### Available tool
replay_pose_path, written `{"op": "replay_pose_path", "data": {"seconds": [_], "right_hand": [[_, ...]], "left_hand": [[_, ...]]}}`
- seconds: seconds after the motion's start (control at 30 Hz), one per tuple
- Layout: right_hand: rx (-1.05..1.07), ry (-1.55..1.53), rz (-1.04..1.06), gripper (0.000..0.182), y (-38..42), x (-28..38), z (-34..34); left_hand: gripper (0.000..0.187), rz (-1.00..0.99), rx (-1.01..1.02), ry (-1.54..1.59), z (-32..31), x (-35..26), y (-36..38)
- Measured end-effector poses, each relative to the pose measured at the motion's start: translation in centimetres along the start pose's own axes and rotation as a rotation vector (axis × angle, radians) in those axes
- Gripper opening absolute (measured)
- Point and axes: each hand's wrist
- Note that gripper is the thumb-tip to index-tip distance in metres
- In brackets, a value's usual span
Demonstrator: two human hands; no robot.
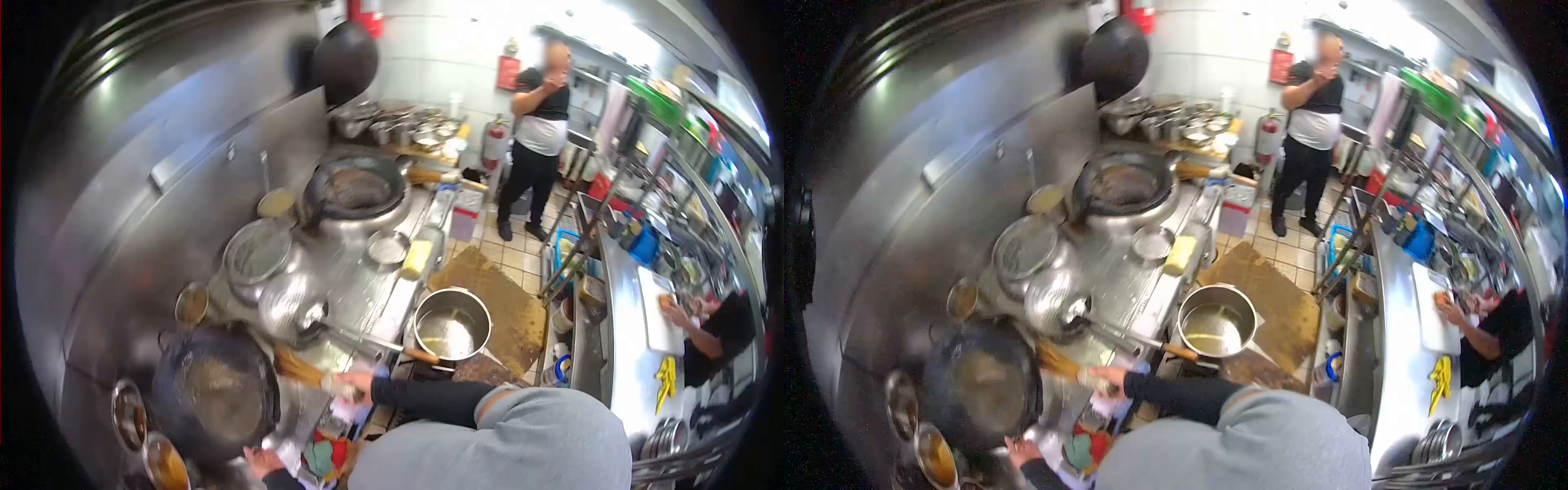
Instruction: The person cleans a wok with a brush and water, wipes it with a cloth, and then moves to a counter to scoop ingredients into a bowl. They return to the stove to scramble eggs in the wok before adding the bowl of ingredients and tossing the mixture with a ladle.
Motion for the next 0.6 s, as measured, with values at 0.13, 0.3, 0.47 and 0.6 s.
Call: {"op": "replay_pose_path", "data": {"seconds": [0.13, 0.3, 0.47, 0.6], "right_hand": [[0.015, -0.135, -0.068, 0.032, 6.4, -0.1, -0.7], [0.229, -0.018, 0.019, 0.045, 9.4, 2.2, 0.4], [0.268, -0.052, 0.059, 0.047, 10.6, 4.1, 1.9], [0.286, 0.025, 0.100, 0.049, 11.3, 5.3, 1.8]], "left_hand": [[0.008, -0.005, -0.145, 0.203, 5.7, -0.8, -11.9], [0.022, -0.402, -0.022, -0.588, 6.3, -0.8, -12.1], [0.036, -0.705, 0.024, -1.263, 9.3, -2.5, -12.8], [0.035, -0.896, 0.272, -1.845, 10.6, -5.3, -12.8]]}}
Point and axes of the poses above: each hand's wrist, its own y-axis away from the middle knuckle, its own z-axis out of the back of the hand, x = y × z, and after that the axes turned 1 degree about x, right-handed
